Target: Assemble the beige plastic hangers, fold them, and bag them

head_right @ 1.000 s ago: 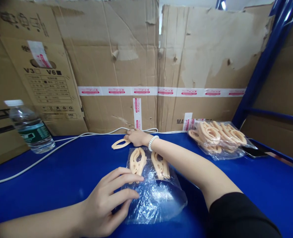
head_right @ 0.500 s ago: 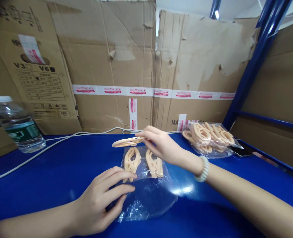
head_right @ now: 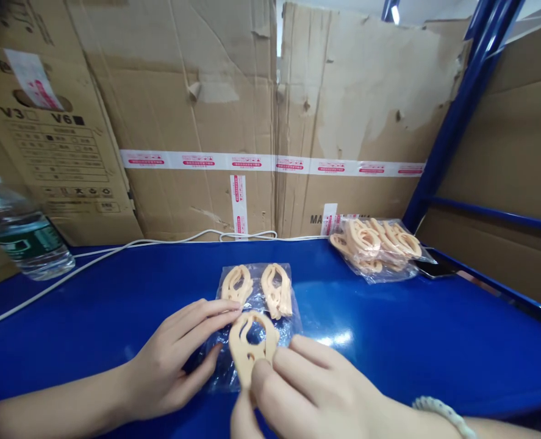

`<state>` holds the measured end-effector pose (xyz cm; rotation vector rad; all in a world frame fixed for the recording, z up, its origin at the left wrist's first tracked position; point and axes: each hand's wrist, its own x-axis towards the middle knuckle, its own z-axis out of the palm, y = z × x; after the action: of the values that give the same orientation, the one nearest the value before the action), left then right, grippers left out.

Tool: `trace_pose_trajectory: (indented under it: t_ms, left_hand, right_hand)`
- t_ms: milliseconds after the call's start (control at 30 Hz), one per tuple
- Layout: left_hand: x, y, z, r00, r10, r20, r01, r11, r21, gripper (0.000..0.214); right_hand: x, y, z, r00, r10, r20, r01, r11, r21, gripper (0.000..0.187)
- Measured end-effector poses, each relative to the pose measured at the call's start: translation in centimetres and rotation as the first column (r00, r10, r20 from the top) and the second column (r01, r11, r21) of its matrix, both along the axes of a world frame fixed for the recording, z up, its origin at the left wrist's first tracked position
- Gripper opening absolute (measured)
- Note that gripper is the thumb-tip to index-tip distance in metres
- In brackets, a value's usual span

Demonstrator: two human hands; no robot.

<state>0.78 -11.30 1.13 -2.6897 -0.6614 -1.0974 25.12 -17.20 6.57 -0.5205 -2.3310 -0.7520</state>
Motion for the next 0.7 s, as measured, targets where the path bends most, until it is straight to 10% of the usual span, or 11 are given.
trace_pose_trajectory:
  t_ms: [133, 467, 700]
  left_hand:
    - [0.0, 0.1, -0.1, 1.0, 0.011, 0.011, -0.011, 1.0, 0.01, 0.047]
    - [-0.1, 0.1, -0.3, 1.0, 0.008, -0.012, -0.008, 1.0, 0.012, 0.045]
    - [-0.5, -0.2, 1.2, 0.997, -0.082, -0.001, 0.081, 0.995, -0.06, 0.03]
  right_hand:
    - [-1.1, 3.0, -0.8, 0.971, 0.041, 0.237, -0.065, 0.993, 0.095, 0.025]
    - [-1.4, 7.3, -3.1, 0.979, -0.113, 0.172, 0.083, 0.982, 0.169, 0.03]
    - [2.5, 7.3, -1.6, 0.999, -0.008, 0.044, 0.02, 0.957, -0.29, 0.021]
